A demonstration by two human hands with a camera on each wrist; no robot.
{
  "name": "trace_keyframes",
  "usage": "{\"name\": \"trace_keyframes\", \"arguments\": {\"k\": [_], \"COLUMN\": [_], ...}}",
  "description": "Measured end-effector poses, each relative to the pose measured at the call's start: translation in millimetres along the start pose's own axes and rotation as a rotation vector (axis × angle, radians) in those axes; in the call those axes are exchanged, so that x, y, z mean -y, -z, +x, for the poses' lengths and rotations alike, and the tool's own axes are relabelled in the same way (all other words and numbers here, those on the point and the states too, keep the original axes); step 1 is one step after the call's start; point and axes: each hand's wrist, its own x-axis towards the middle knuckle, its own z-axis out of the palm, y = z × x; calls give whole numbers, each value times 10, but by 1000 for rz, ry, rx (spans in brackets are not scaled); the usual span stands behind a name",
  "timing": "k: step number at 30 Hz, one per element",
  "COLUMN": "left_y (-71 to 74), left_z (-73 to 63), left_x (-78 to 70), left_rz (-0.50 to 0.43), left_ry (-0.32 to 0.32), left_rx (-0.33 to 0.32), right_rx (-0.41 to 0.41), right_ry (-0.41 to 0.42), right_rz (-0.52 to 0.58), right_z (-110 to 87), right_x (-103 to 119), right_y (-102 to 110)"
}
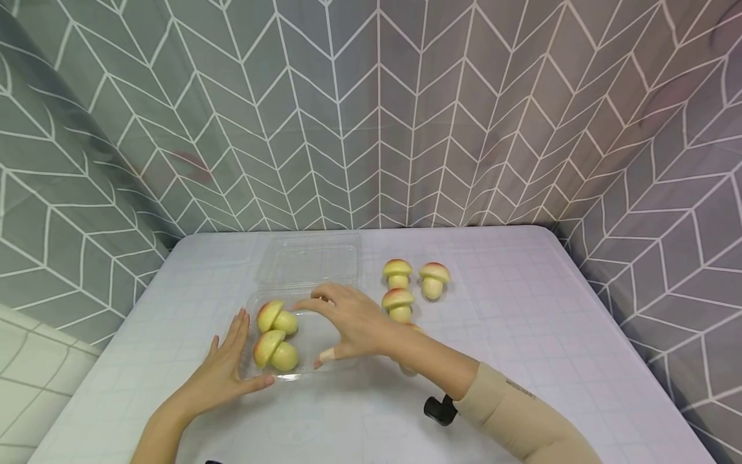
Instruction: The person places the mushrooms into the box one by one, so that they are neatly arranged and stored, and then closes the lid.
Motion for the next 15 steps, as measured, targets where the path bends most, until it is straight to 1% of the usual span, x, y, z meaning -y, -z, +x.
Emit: {"name": "trace_keyframes", "arguments": {"k": [8, 15], "left_y": [-3, -3], "left_z": [-1, -2], "left_x": [1, 2], "left_rz": [-1, -1], "left_ry": [-3, -6], "left_rx": [-3, -7], "right_rx": [25, -5], "right_ry": [-70, -103], "right_rz": [18, 3], "right_z": [-182, -324], "right_x": [-43, -81], "right_y": [148, 262]}}
